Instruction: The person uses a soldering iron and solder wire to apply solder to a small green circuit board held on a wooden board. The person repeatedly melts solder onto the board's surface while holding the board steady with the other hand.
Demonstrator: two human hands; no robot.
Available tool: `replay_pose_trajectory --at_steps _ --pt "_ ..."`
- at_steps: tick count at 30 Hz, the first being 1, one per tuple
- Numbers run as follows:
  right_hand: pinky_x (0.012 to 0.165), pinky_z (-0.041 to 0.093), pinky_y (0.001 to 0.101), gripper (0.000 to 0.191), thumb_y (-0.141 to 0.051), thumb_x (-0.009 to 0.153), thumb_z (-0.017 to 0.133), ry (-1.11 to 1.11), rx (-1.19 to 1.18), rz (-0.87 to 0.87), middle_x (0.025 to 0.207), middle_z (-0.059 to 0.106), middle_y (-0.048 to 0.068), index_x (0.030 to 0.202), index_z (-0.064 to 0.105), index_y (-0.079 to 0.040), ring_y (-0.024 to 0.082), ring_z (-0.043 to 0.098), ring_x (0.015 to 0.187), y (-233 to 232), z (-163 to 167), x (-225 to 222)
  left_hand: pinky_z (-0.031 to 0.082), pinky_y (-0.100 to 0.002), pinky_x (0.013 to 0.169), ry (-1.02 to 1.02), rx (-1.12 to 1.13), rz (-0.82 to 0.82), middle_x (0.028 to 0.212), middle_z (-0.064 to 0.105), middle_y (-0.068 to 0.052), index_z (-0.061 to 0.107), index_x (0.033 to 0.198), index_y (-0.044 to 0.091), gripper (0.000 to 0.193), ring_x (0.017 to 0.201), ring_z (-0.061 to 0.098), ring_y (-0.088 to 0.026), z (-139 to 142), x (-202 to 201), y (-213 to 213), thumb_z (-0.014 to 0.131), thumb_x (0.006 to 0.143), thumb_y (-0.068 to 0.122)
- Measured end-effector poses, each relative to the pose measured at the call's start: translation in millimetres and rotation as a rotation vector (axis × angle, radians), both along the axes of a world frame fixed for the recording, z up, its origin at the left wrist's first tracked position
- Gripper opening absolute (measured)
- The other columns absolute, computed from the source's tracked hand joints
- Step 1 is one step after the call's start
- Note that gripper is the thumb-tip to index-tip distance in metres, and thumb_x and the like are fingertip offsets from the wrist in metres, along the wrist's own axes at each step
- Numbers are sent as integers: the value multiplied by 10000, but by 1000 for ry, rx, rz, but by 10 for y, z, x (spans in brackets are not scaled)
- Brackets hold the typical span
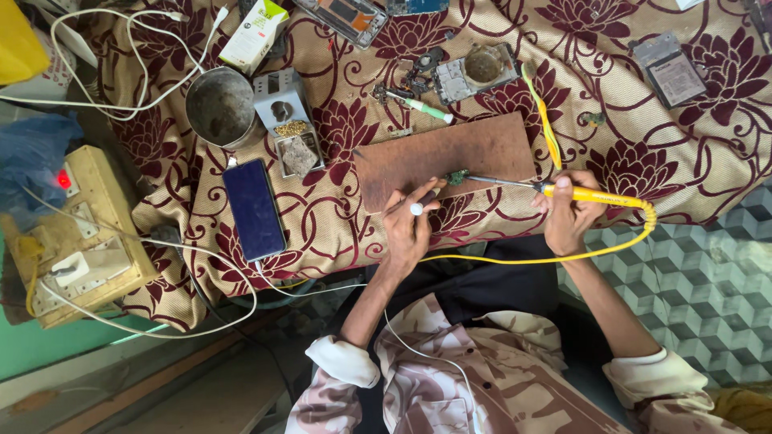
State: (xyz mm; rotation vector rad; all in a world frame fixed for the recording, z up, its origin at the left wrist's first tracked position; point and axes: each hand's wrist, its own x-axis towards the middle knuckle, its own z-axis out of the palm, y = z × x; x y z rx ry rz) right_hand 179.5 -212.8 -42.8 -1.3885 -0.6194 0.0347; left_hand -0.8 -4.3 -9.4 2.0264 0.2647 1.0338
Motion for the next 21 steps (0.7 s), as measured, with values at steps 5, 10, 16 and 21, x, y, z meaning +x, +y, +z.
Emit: replay_pose_trajectory --at_steps 5,10,16,21 --pt "651 502 277 172 -114 1127 561 -214 -193 -18 849 632 121 1102 562 56 148 633 723 5 327 -142 421 -277 738 -3 -4 1 1146 779 -39 647 1314 16 347 802 711 -96 22 -11 2 585 978 -46" --pt "573 457 272 133 -89 1068 615 -460 -385 -62 752 647 81 1042 633 40 125 628 640 88 753 -217 425 -276 735 -9 -6 -15 1147 779 -42 637 1321 15 355 793 713 -91 32 5 2 589 975 -44" --pt "539 415 290 108 -81 1054 657 -491 -468 -41 704 613 50 1021 627 17 118 569 579 235 1076 -308 429 -278 741 -7 8 -5 1140 780 -43 640 1324 14 369 824 732 -97 46 -8 -4 576 965 -45" --pt "475 347 330 273 -73 1018 705 -510 -500 -87 609 533 29 829 511 -40 131 486 474 392 1161 -387 440 -281 752 -16 21 -8 1146 773 -50 633 1328 10 339 845 731 -119 56 1 -2 582 997 -42"
